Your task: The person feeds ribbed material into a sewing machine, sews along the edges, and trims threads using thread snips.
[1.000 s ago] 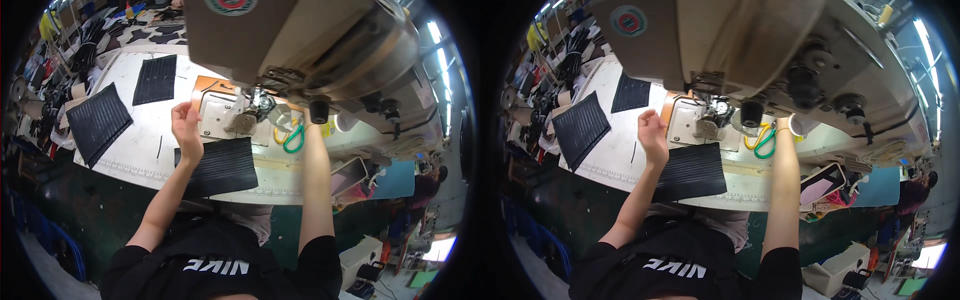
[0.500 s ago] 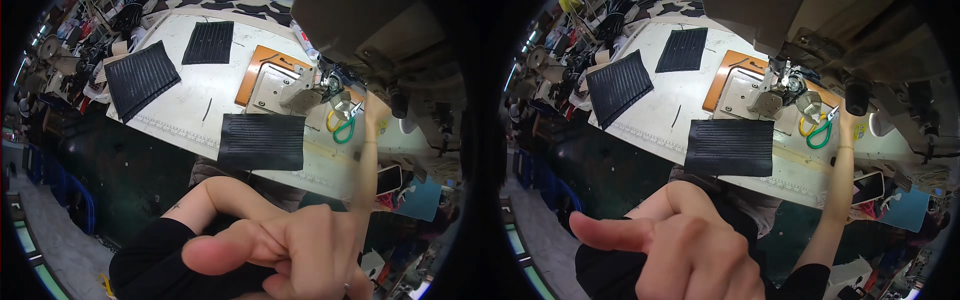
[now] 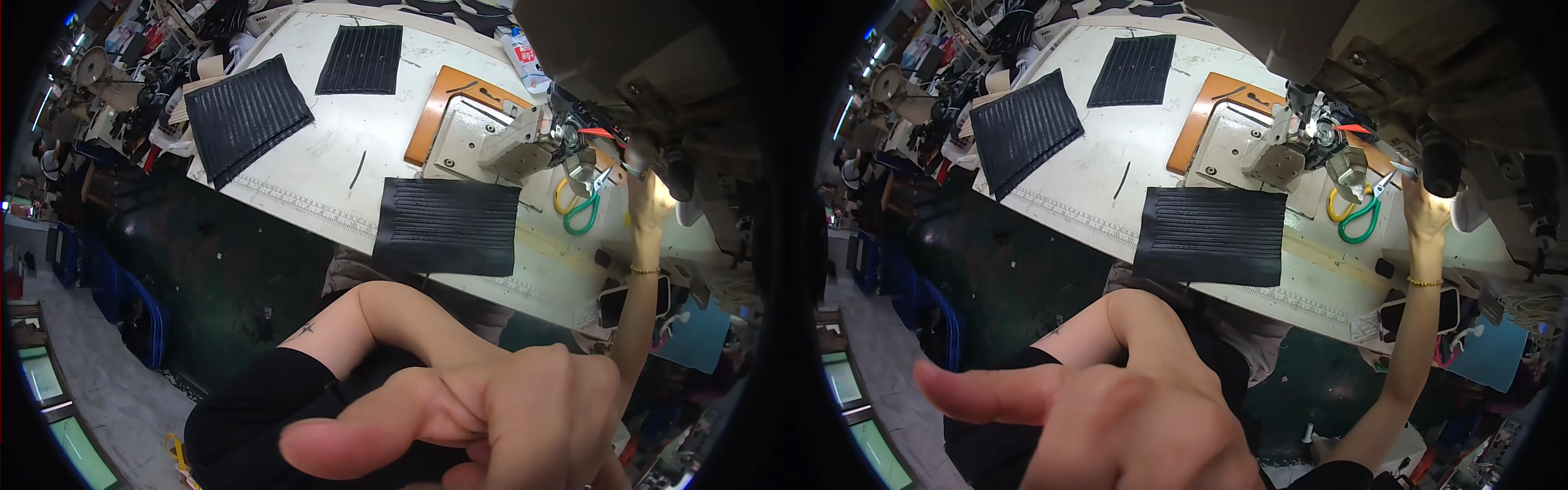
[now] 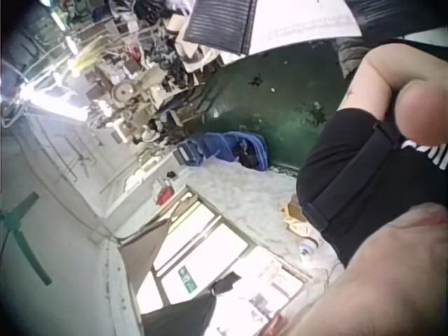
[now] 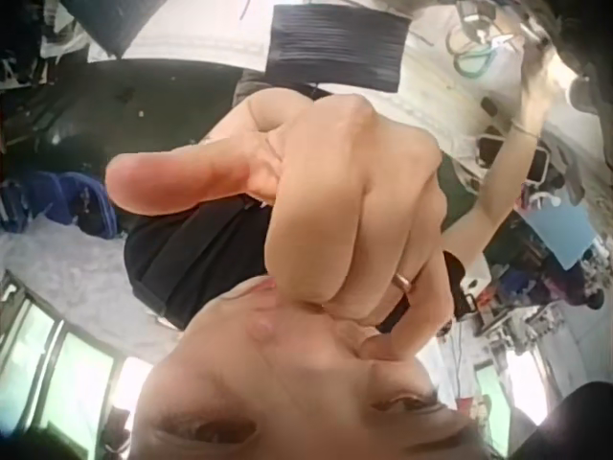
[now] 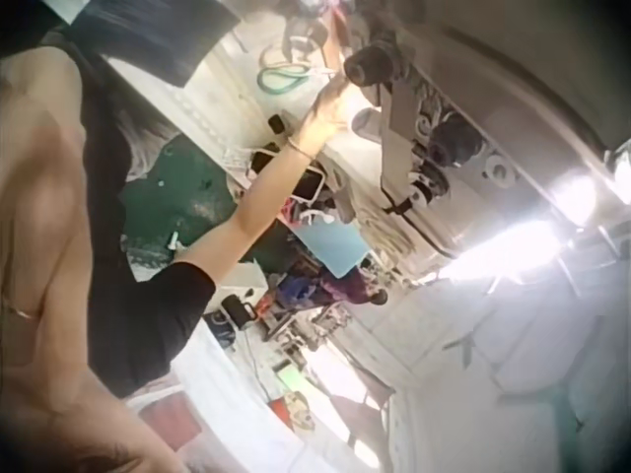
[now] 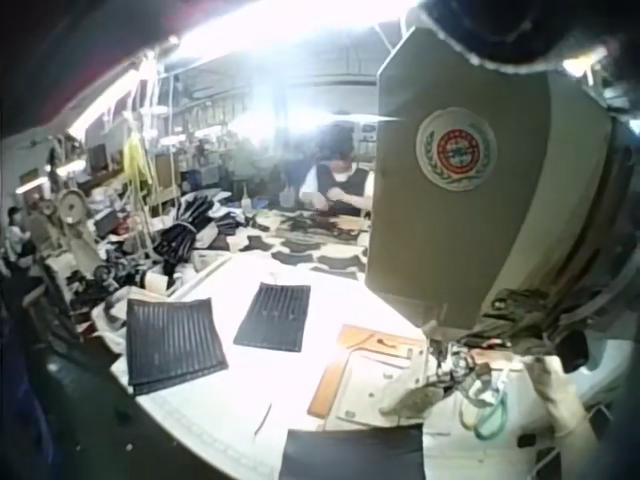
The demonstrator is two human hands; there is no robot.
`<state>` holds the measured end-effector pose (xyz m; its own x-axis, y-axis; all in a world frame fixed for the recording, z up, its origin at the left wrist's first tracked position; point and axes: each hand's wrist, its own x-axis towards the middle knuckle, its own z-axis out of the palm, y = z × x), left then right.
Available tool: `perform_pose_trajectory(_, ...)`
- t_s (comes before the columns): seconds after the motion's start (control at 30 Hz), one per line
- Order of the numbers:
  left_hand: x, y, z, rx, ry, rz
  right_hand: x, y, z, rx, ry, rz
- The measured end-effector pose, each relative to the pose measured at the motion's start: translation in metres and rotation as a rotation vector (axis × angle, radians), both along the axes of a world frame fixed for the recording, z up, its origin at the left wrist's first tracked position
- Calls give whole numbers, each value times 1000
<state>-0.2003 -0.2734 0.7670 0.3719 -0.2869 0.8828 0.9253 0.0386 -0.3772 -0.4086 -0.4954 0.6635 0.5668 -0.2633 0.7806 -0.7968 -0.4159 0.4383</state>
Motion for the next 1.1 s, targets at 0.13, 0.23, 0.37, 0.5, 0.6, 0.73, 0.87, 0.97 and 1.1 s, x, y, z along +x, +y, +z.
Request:
perform_pose_trajectory(0.13, -1, 2, -2, -3, -1, -12, -12, 1, -5, 61, 47, -70)
perform_pose_trajectory(0.23, -2, -2, -3, 4, -2, -5, -13, 0, -9, 72, 30, -58)
perform_pose_trajectory(0.37, 0, 5, 2, -19, 11, -14, -13, 4, 0, 65, 28, -50)
perform_pose_trajectory(0.5, -1, 3, 1, -23, 19, -22, -13, 1, -3, 83, 10, -31)
perform_pose_trajectory(0.6, 2, 4, 1, -31, 20, -16, -7, 2, 0, 93, 2, -11)
perform_pose_trajectory(0.73, 5, 3, -2, -28, 6, -7, 16, 1, 0, 73, -118, 101)
perform_pose_trajectory(0.87, 10, -9, -12, 21, -117, 32, 36, -5, -18, 408, -677, 30)
perform_pose_trajectory(0.97, 29, -21, -39, 103, -468, 77, 29, -27, -34, 481, -783, 53)
perform_pose_trajectory(1.1, 62, -16, -81, 593, -719, 282, 40, -52, -58, 613, -868, 100)
